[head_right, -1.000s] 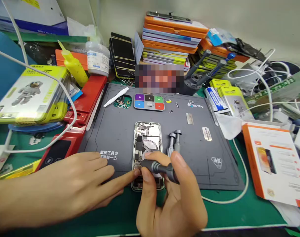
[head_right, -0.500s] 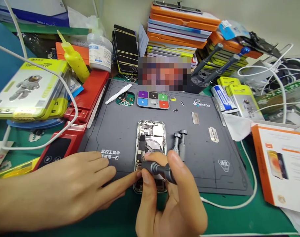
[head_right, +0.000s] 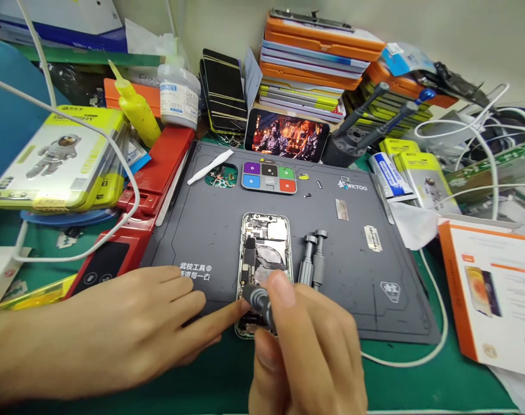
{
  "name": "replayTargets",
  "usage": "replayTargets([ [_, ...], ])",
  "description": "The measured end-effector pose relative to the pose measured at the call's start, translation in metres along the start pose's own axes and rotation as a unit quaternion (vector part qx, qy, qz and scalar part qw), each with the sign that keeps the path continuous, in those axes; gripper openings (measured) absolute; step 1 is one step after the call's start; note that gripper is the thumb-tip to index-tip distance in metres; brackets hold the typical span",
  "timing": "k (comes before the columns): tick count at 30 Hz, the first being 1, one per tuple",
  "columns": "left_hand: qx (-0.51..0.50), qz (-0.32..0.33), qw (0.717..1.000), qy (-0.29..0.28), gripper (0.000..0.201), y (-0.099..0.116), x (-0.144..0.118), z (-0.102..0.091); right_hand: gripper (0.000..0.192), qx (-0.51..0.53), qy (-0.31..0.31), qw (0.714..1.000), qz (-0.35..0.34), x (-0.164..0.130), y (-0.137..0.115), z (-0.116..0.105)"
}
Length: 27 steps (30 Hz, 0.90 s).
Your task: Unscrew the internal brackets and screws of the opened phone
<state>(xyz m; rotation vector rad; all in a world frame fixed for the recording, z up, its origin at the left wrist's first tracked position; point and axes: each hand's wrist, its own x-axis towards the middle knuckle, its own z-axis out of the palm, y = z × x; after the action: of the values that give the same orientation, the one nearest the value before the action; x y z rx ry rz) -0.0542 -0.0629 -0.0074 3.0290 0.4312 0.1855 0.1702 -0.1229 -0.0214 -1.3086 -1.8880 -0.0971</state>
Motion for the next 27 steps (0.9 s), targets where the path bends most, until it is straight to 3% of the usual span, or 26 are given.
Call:
replayTargets([
  [4, 0.006, -0.006, 1.000, 0.024, 0.059, 0.000, 0.000, 0.006, 0.068, 0.013, 0.101, 0.995, 0.017, 0.004, -0.004, 0.010],
  [9, 0.015, -0.014, 0.999, 0.034, 0.061, 0.002, 0.000, 0.010, 0.070, 0.003, 0.092, 0.995, -0.028, 0.006, -0.001, 0.013],
  [15, 0.020, -0.022, 0.998, 0.051, 0.046, 0.003, 0.003, 0.007, 0.071, 0.029, 0.084, 0.995, -0.047, 0.004, 0.004, 0.006],
  [27, 0.045, -0.017, 0.998, 0.031, 0.045, 0.001, 0.005, 0.008, 0.072, 0.033, 0.083, 0.995, -0.047, 0.006, 0.001, 0.005],
])
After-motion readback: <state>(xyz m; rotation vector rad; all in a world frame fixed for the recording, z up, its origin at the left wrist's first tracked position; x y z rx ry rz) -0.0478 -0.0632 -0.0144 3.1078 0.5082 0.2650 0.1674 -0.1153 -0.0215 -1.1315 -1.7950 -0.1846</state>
